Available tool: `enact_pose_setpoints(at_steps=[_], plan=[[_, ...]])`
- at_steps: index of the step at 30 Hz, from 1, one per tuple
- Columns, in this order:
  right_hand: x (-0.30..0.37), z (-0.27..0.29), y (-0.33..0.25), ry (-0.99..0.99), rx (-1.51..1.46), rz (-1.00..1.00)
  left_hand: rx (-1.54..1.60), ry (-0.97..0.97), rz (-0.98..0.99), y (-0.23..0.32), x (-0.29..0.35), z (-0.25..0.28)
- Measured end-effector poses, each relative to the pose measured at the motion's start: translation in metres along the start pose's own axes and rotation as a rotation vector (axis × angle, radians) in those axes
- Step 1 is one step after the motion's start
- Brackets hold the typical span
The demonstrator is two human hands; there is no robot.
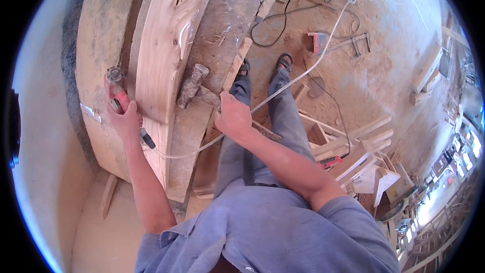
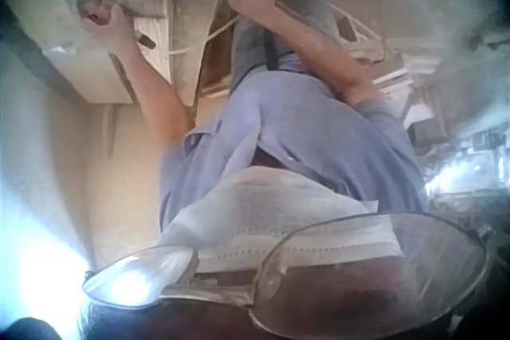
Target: The person assembles a wooden structure by attaching small wooden strips to a large curved plank. They use a pneumatic nail gun to drive nails, a hammer to secure them, and an angle grinder to smooth the surface. The person also uses a cloth to wipe the wood during the process.
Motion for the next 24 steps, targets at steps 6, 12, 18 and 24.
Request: enact_pose_setpoints(at_steps=[6, 12, 18, 24], plan=[[0.002, 0.025, -0.019, 0.017, 0.257, 0.265, 0.295, -0.192, 0.217, 0.014, 0.018, 0.008], [0.011, 0.061, -0.087, 0.069, -0.683, 0.395, 0.184, -0.091, -0.170, 0.058, 0.106, 0.017], [0.014, 0.077, -0.071, 0.104, -1.033, -0.063, 0.141, -0.430, -0.545, 0.101, 0.205, -0.035], [0.010, 0.090, -0.010, 0.300, -1.658, -0.286, 0.040, -0.598, -0.610, 0.126, 0.181, -0.037]])
Point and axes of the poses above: each hand's wrist, its own x-axis away from the middle knuckle, its own z-axis out of the back of the hand, y = z × x, the point moved 3 cm from there along -x, towards the middle knuckle, and after that the axes turned 10 degrees about z, right-handed, at the moved point
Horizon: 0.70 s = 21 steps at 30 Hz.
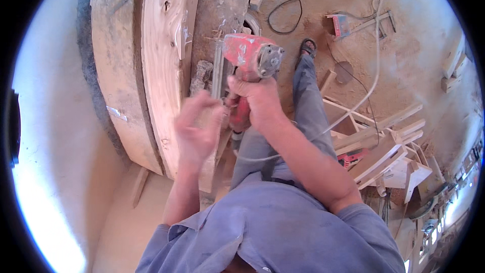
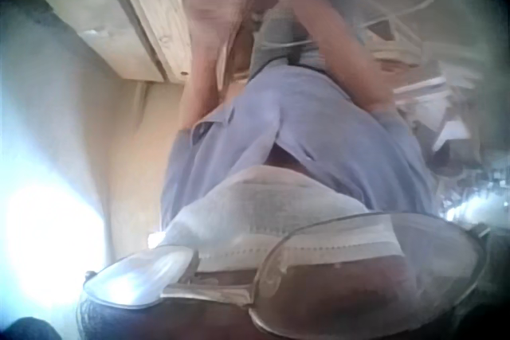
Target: The person assembles a wooden structure by attaching small wooden strips to a large curved plank. They use a pneumatic nail gun to drive nails, a hammer to secure them, and an angle grinder to smooth the surface. The person also uses a cloth to wipe the wood during the process.
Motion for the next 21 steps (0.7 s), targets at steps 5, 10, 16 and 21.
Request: enact_pose_setpoints(at_steps=[5, 10, 16, 21], plan=[[-0.026, 0.001, -0.012, -0.282, -0.061, -0.087, -0.440, 0.400, 0.048, -0.036, -0.078, 0.038], [-0.045, -0.013, -0.014, -0.318, -0.088, -0.113, -0.345, 0.282, 0.180, -0.077, -0.123, 0.046], [-0.053, -0.009, -0.006, -0.318, -0.120, -0.179, -0.214, 0.253, 0.233, -0.081, -0.129, 0.044], [-0.055, -0.011, -0.008, -0.336, -0.128, -0.167, -0.160, 0.277, 0.234, -0.084, -0.131, 0.045]])
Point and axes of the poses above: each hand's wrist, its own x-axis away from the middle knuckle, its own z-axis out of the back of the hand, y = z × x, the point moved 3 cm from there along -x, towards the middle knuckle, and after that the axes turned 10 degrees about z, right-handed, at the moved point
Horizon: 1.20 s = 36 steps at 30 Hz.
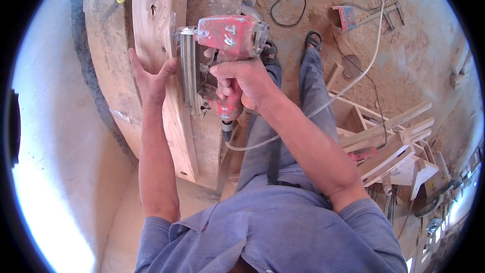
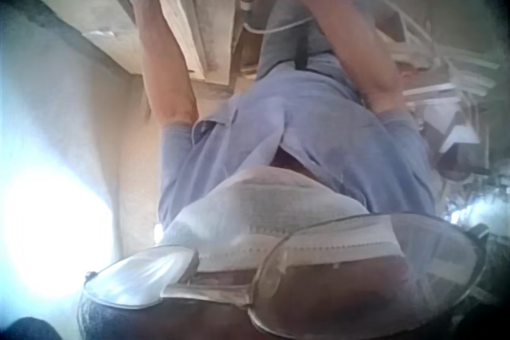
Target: The person assembles a wooden structure by attaching small wooden strips to a large curved plank. They use a pneumatic nail gun to drive nails, a hammer to secure them, and an angle grinder to smooth the surface. The person also uses a cloth to wipe the wood during the process.
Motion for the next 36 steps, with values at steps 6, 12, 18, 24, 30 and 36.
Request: enact_pose_setpoints(at_steps=[6, 12, 18, 24, 30, 36], plan=[[-0.002, -0.003, -0.002, -0.001, 0.025, -0.026, 0.037, -0.009, 0.005, -0.001, -0.001, 0.000], [-0.004, 0.000, -0.004, -0.031, 0.029, -0.039, 0.060, -0.009, 0.010, -0.005, -0.002, 0.000], [-0.006, 0.002, -0.003, -0.034, 0.064, -0.041, 0.076, -0.012, 0.012, -0.006, -0.002, -0.001], [-0.007, 0.006, -0.002, -0.028, 0.080, -0.042, 0.065, -0.006, 0.004, -0.008, -0.004, -0.001], [0.003, 0.009, 0.008, -0.044, 0.063, -0.043, 0.083, -0.015, 0.006, -0.010, -0.005, -0.001], [0.008, 0.009, 0.013, -0.024, -0.002, -0.079, 0.102, -0.034, 0.008, -0.010, -0.006, -0.003]])
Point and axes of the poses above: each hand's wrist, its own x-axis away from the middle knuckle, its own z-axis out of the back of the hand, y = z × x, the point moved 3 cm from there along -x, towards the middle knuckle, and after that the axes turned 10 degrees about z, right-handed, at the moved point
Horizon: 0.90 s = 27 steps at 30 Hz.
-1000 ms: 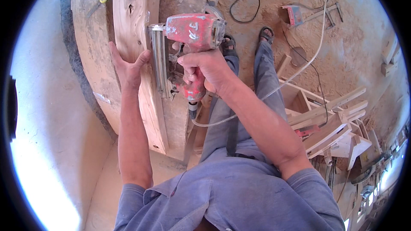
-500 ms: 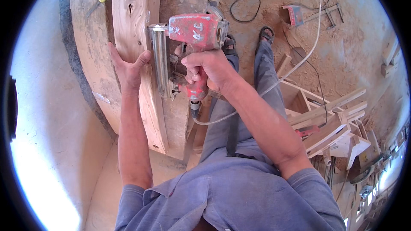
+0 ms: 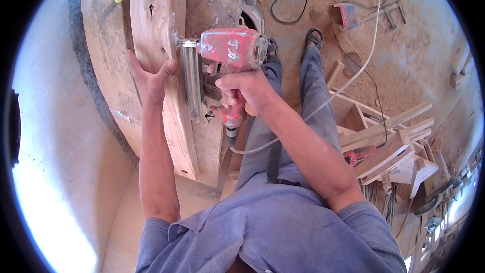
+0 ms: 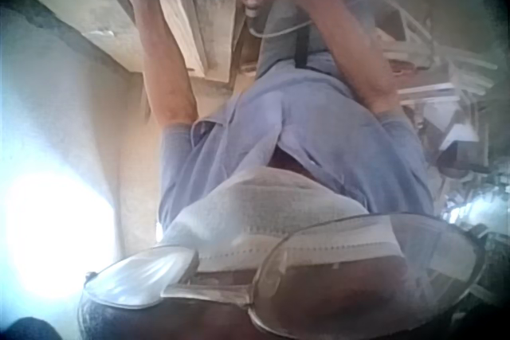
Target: The person assembles a wooden structure by attaching small wooden strips to a large curved plank. They use a pneumatic nail gun to drive nails, a hammer to secure them, and an angle grinder to smooth the surface. The person also uses a cloth to wipe the wood during the process.
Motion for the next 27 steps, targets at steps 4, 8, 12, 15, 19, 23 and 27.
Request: enact_pose_setpoints(at_steps=[4, 8, 12, 15, 19, 23, 27], plan=[[-0.0016, -0.0012, -0.0001, -0.018, 0.006, 0.000, -0.026, -0.002, 0.004, -0.0011, -0.0010, 0.0012], [-0.0042, 0.0001, 0.0011, -0.020, 0.006, 0.003, -0.034, 0.001, -0.002, -0.0019, -0.0013, 0.0011], [-0.0069, 0.0011, 0.0032, -0.020, 0.004, 0.000, -0.042, 0.000, -0.002, -0.0011, -0.0018, 0.0013], [-0.0074, 0.0011, 0.0028, -0.027, -0.001, -0.003, -0.031, -0.002, -0.007, -0.0021, -0.0022, 0.0018], [-0.0079, 0.0019, 0.0033, -0.029, -0.007, -0.008, -0.023, 0.005, -0.016, -0.0035, -0.0020, 0.0009], [-0.0067, 0.0025, 0.0040, -0.016, -0.027, -0.004, -0.010, 0.002, -0.011, -0.0048, -0.0026, -0.0006], [-0.0046, 0.0087, 0.0000, -0.001, -0.034, 0.007, 0.021, -0.001, -0.002, 0.0018, -0.0013, -0.0001]])
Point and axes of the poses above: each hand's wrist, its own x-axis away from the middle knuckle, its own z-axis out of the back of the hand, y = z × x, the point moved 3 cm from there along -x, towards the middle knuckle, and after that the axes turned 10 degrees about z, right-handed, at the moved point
